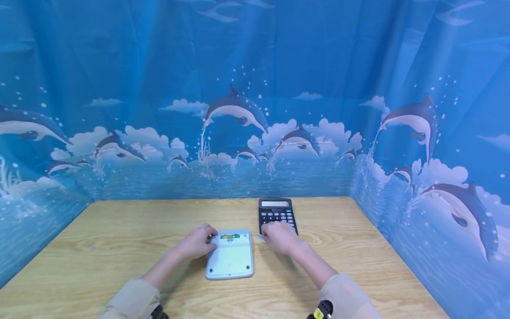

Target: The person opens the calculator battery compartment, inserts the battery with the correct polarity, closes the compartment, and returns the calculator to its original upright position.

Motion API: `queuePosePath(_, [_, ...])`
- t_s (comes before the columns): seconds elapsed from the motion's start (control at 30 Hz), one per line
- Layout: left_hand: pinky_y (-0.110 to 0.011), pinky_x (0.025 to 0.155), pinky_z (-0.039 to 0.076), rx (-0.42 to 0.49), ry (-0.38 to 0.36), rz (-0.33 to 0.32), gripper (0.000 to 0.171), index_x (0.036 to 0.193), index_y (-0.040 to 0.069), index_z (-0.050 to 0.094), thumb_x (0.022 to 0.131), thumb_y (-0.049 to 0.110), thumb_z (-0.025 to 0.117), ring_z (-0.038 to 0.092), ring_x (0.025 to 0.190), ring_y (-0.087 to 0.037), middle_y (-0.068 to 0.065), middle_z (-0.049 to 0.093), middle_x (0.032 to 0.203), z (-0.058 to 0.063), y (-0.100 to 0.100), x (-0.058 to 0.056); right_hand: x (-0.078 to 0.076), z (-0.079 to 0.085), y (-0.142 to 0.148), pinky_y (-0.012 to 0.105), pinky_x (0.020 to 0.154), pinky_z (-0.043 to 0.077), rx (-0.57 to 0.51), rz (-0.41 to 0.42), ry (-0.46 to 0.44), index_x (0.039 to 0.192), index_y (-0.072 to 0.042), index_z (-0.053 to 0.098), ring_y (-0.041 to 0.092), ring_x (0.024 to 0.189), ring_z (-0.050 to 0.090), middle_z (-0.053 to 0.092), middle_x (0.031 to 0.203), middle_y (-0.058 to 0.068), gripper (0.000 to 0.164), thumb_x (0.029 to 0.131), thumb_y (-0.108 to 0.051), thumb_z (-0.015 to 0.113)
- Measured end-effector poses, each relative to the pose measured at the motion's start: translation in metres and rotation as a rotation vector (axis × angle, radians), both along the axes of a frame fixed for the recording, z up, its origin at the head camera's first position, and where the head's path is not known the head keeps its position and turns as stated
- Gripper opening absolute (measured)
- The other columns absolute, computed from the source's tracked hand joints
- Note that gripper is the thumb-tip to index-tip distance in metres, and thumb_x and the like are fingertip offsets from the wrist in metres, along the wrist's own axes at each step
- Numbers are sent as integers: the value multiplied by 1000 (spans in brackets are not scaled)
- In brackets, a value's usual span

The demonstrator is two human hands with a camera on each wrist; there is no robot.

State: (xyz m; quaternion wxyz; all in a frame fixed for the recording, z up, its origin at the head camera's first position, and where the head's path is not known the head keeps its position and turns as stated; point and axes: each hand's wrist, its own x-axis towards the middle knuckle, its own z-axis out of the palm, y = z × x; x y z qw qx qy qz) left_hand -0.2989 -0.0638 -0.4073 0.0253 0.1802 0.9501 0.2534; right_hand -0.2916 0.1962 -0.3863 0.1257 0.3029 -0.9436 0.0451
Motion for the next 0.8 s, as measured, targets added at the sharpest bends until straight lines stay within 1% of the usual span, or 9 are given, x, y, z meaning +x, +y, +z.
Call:
queuePosePath(0.2, [-40,84,50,-4,-3,8,34,111,-3,61,81,12,68,56,94,-24,-10,56,102,1,1,0,-1,9,-9,21,52,43,-6,-6,-25,75,-16,61,8,62,52,56,68,-9,11,83,-13,66])
queuePosePath(0.33, [-41,85,49,0,-8,23,34,110,-4,61,81,11,68,56,94,-25,-10,56,102,1,2,0,-2,16,-19,21,55,46,-8,-9,-54,79,-14,63,8,65,53,58,72,-8,7,85,-13,65])
queuePosePath(0.5, [-41,87,48,-1,-13,52,34,110,-3,61,80,10,68,55,96,-26,-10,56,102,2,4,0,-4,22,-33,22,60,49,-13,24,-60,83,-13,67,10,71,58,63,78,-5,3,85,-12,64])
queuePosePath(0.63, [-42,87,48,5,-12,45,34,110,-3,61,80,10,68,55,97,-26,-11,56,103,2,4,2,-7,24,-42,23,61,50,-14,61,-47,82,-13,68,11,72,60,64,78,-4,4,84,-10,66])
queuePosePath(0.8, [-42,87,48,16,-1,26,34,110,-4,61,79,10,68,56,96,-27,-11,56,103,1,3,2,-11,23,-51,23,62,50,6,62,-55,82,-14,68,11,73,59,64,79,-5,4,84,-12,66])
